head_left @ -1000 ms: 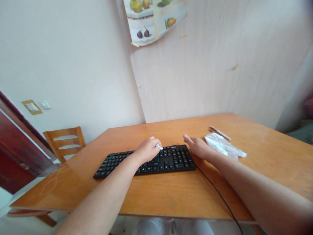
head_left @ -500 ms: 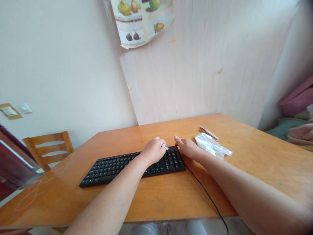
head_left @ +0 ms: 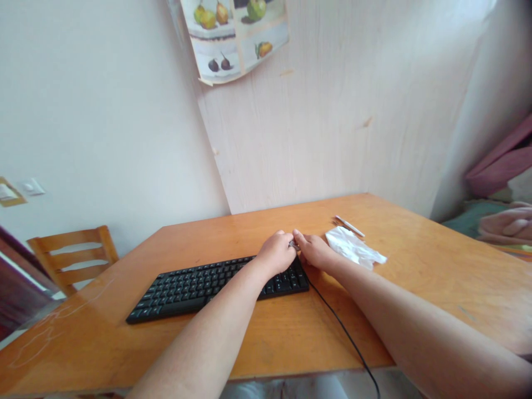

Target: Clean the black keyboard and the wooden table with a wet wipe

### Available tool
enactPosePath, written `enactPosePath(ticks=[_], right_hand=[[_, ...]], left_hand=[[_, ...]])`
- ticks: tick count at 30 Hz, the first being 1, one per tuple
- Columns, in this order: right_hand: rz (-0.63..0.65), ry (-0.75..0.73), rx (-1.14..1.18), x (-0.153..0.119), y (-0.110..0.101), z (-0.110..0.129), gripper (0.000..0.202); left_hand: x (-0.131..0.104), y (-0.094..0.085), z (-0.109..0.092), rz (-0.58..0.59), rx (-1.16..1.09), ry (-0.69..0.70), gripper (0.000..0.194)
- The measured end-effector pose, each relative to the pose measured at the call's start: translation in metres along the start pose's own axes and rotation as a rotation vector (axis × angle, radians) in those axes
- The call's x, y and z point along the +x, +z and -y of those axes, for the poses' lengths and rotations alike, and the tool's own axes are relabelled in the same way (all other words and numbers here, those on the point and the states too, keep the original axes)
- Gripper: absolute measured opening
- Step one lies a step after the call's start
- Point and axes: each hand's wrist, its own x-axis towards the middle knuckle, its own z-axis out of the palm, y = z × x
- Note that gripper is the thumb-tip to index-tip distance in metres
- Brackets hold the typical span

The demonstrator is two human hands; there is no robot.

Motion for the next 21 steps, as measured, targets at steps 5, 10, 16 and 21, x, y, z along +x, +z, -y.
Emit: enactPosePath(ticks=[5, 10, 16, 21], right_hand=[[-0.026, 0.043, 0.027, -0.003, -0.005, 0.005, 0.076], [-0.016, 0.070, 0.054, -0.007, -0.007, 0.009, 0.074], [0.021, 0.131, 0.079, -0.010, -0.009, 0.009, 0.074], [0.034, 0.147, 0.073, -0.010, -0.009, 0.005, 0.077]], left_hand=[[-0.003, 0.000, -0.007, 0.004, -0.331, -0.125, 0.017], [-0.021, -0.022, -0.013, -0.041, -0.593, -0.211, 0.027], [-0.057, -0.077, 0.000, -0.134, -0.752, -0.307, 0.030], [-0.100, -0.143, 0.033, -0.271, -0.484, -0.383, 0.029]])
